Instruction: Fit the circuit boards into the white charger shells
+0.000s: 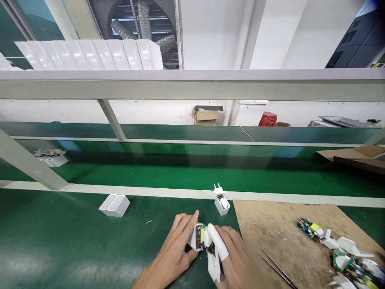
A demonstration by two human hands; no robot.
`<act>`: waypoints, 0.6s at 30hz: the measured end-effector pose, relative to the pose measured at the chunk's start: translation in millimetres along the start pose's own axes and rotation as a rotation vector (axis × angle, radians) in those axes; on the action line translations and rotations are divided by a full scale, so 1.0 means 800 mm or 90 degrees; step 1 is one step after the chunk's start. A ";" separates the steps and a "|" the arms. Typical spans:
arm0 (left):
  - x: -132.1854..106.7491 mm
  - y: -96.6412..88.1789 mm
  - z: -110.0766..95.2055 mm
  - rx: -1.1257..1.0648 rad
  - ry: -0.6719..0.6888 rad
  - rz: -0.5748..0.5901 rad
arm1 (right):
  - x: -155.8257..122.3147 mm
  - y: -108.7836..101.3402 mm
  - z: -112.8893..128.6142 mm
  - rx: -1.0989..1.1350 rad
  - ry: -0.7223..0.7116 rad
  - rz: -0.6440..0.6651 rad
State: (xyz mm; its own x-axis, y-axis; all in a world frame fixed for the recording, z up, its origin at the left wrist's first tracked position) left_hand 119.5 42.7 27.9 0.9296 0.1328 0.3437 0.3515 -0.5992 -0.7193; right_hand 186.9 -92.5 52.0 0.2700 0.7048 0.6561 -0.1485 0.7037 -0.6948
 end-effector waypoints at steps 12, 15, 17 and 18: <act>0.004 -0.003 -0.008 0.015 -0.002 0.000 | 0.033 -0.037 0.021 -0.031 -0.034 0.007; 0.004 -0.003 -0.008 0.012 -0.002 0.004 | 0.033 -0.037 0.019 -0.034 -0.022 0.014; 0.003 -0.003 -0.007 0.011 -0.001 0.005 | 0.030 -0.034 0.017 -0.021 -0.009 0.025; 0.003 -0.002 -0.007 0.012 0.000 0.006 | 0.029 -0.033 0.015 -0.012 -0.003 0.031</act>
State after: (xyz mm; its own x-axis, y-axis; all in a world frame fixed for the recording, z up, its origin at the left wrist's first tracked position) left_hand 120.2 39.9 33.2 0.9328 0.1277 0.3370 0.3452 -0.5855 -0.7335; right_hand 185.4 -93.7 88.8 0.2580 0.7387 0.6227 -0.1441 0.6667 -0.7312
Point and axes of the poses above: each hand's wrist, its own x-axis towards the middle knuckle, its own y-axis out of the palm, z = x × y, the point moved 9 cm from there along x, towards the middle knuckle, and after that the axes turned 11 degrees about y, right-handed, at the moved point
